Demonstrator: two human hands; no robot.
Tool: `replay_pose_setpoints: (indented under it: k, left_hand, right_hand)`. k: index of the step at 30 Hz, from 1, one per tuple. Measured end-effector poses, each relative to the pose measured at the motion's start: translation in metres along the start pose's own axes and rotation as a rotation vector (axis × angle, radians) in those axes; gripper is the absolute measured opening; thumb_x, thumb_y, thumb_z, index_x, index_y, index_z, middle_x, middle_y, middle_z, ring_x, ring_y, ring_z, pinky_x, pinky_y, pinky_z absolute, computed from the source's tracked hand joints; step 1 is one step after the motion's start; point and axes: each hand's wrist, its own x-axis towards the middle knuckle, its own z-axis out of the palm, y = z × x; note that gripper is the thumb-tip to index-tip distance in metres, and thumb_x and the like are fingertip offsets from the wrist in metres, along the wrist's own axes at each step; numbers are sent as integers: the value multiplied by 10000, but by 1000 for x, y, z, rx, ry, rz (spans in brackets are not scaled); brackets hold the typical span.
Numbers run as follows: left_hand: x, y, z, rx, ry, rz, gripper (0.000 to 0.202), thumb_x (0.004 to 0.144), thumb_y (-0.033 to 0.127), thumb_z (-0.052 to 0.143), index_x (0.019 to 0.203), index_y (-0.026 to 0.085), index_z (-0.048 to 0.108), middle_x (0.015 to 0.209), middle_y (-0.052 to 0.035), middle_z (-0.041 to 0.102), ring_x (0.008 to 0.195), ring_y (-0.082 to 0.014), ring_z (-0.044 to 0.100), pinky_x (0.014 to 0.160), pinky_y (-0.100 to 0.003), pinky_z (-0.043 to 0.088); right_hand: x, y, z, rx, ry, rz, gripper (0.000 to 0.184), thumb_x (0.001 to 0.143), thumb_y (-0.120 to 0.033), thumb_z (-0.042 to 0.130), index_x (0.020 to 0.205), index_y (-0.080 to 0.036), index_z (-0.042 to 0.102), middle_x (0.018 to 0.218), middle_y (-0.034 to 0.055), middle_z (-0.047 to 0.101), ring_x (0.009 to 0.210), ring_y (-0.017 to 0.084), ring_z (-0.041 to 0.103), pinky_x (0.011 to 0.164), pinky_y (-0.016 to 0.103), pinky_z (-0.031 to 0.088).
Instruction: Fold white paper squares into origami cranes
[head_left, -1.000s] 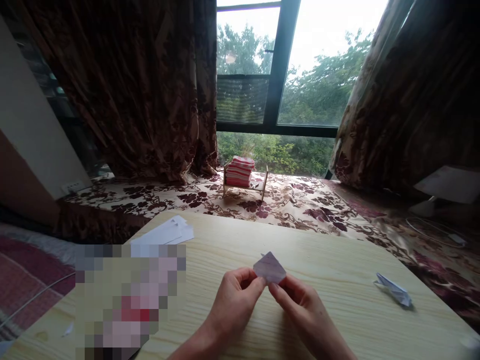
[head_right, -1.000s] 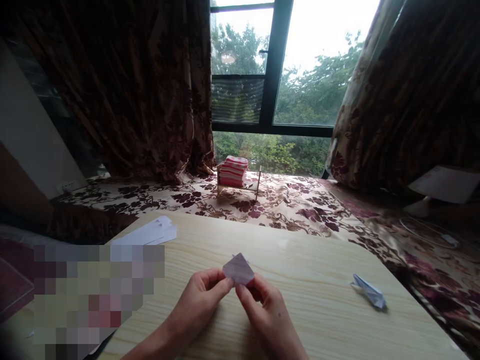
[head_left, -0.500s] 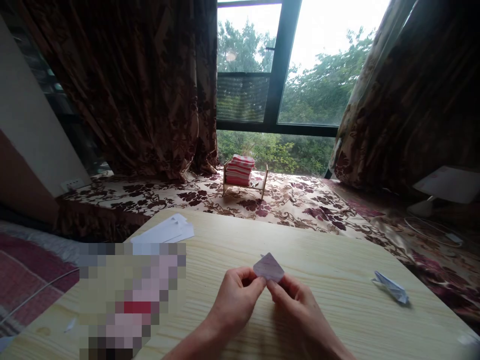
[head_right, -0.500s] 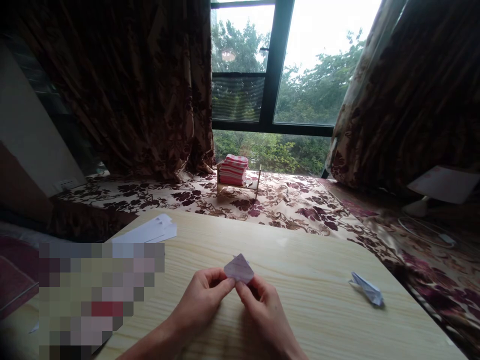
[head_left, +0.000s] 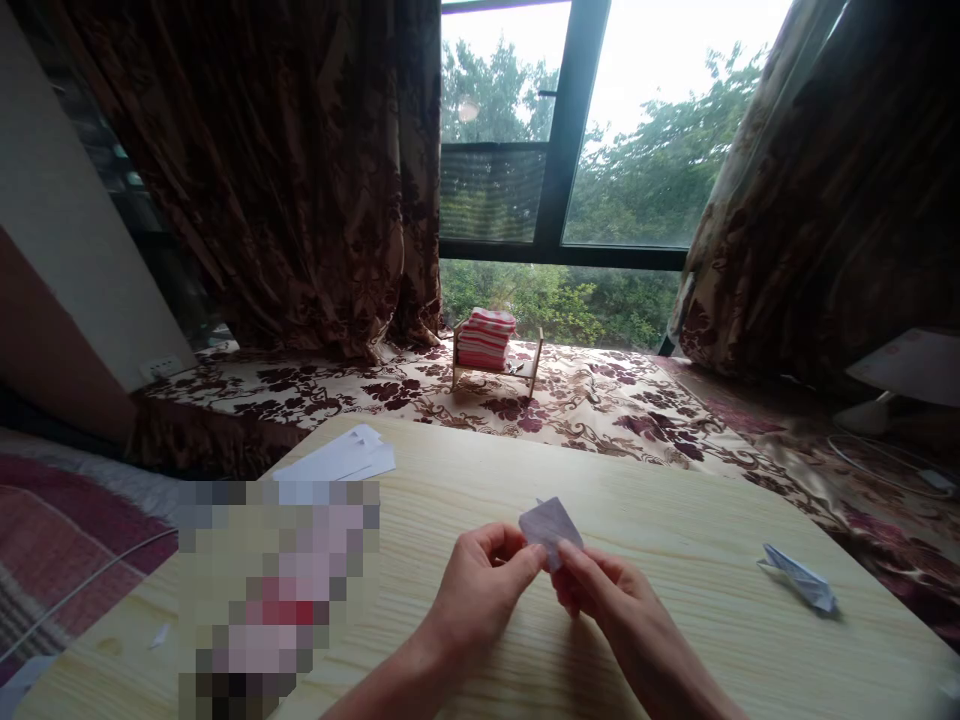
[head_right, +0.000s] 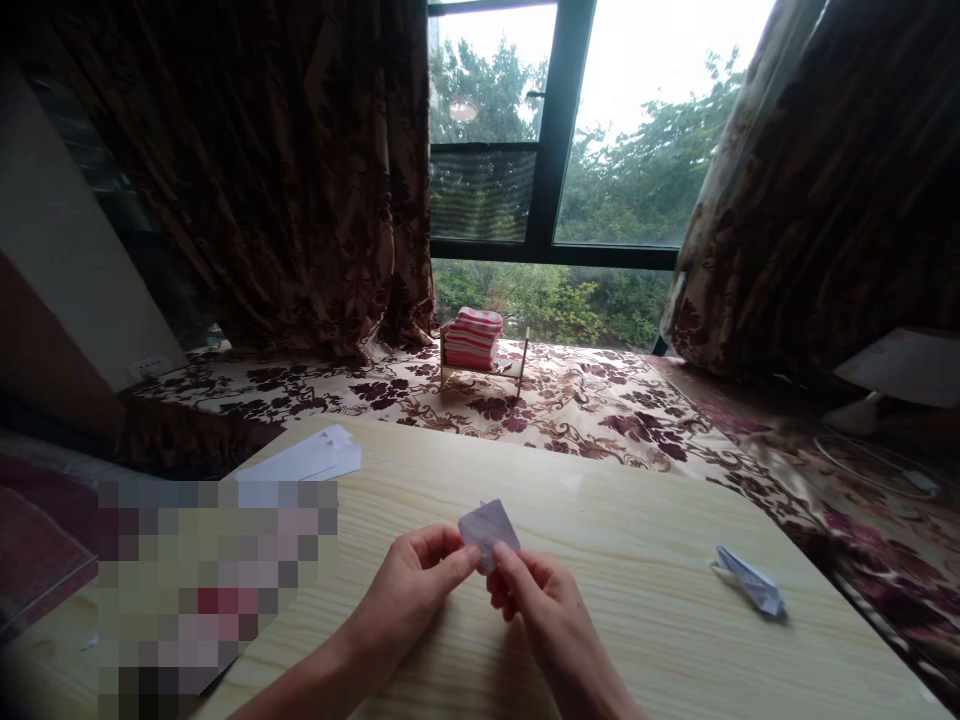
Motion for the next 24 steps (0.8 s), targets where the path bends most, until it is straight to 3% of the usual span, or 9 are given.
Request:
replay_pose_setpoints:
  k: [6,10,21,24]
  left_hand:
    - [7,-4,-6,-284,81,-181,285,594,362,768,656,120,630,571,18,536,567,-93,460,619,-241,362]
    - [7,-4,-6,-327,70,-244,339,553,392,795,627,127,597,561,22,524,557,-93,469,611,-244,376]
    - [0,0,-1,-129,3,-126,327,645,431,710,608,118,621,557,1,526,587,-114,446,633,-263,354]
    - [3,0,-3,-76,37,-107,339,704,459,627,619,132,600,585,-2,523,596,-127,448,639,-278,356]
  right_hand:
    - [6,7,-13,-100,118,-70,525,692,-643,601,712,-132,719,646,67,618,618,176,527,557,280,427]
    - [6,11,-13,-167,85,-148,441,755,-567,595,778,-147,728,657,48,612,634,170,526,569,273,428]
    - [-2,1,-4,-219,40,-170,399,735,-540,616,577,-176,565,569,-15,478,568,131,429,559,252,382]
    - [-2,1,-5,-219,56,-143,400,738,-543,610,586,-176,561,571,-14,474,577,134,430,560,252,367]
